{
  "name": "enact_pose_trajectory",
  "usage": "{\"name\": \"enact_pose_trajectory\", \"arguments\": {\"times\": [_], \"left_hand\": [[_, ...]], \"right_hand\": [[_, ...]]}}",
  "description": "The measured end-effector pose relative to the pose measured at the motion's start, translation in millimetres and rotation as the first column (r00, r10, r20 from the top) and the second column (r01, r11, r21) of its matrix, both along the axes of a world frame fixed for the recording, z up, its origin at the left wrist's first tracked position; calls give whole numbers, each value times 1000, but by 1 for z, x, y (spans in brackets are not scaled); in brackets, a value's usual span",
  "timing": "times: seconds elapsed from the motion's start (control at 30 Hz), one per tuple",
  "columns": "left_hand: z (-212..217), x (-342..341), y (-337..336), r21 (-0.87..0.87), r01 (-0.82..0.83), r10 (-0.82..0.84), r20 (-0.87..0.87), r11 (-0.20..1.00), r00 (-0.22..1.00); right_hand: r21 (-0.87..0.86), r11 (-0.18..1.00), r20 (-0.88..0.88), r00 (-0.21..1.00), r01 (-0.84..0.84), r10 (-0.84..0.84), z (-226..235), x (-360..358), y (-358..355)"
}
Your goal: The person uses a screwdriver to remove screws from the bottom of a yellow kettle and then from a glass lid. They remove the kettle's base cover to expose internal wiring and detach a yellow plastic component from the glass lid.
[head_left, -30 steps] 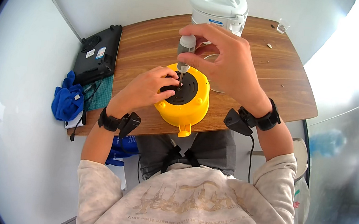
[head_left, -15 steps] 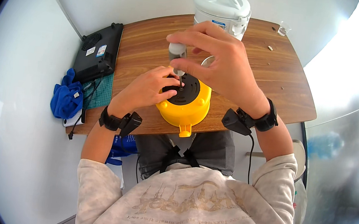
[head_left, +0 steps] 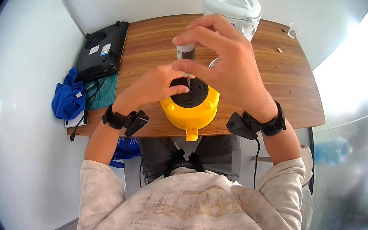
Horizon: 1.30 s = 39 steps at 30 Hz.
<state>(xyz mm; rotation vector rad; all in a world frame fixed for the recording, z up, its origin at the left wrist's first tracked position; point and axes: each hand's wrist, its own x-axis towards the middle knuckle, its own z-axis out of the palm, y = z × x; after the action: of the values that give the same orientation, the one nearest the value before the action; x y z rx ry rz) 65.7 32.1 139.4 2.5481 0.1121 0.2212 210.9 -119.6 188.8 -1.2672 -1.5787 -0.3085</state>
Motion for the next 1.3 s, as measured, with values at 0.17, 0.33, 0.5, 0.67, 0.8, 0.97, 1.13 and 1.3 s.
{"name": "enact_pose_trajectory", "arguments": {"times": [0.17, 0.33, 0.5, 0.67, 0.8, 0.97, 1.13, 1.3], "left_hand": [[3, 7, 5, -278, 2, 2, 14, 961, 1000], [-10, 8, 6, -421, 4, 31, 77, 907, 997], [-15, 10, 4, -366, -86, 131, 101, 927, 986], [-12, 9, 2, -353, -109, 159, 116, 929, 980], [-10, 12, -2, -293, -102, 160, 180, 951, 971], [-19, 13, 6, -302, -52, 107, 168, 952, 980], [-8, 10, 2, -361, 7, 42, 128, 933, 991], [-8, 7, 1, -463, -5, 51, 87, 886, 995]], "right_hand": [[-15, 1000, -109, 994, -23, 22, -1, 5, 6], [12, 1000, -90, 996, -25, 26, -5, 3, 10], [-3, 1000, -34, 999, 19, -19, -6, 3, 12], [-49, 998, -79, 996, 40, -44, -3, 1, 14], [-16, 1000, -96, 995, 0, -2, -2, -4, 17], [-57, 997, -52, 997, 54, -57, 2, -3, 11], [-30, 999, -251, 967, -44, 35, -1, -2, 13], [-52, 996, -142, 988, -67, 59, -3, -1, 13]]}}
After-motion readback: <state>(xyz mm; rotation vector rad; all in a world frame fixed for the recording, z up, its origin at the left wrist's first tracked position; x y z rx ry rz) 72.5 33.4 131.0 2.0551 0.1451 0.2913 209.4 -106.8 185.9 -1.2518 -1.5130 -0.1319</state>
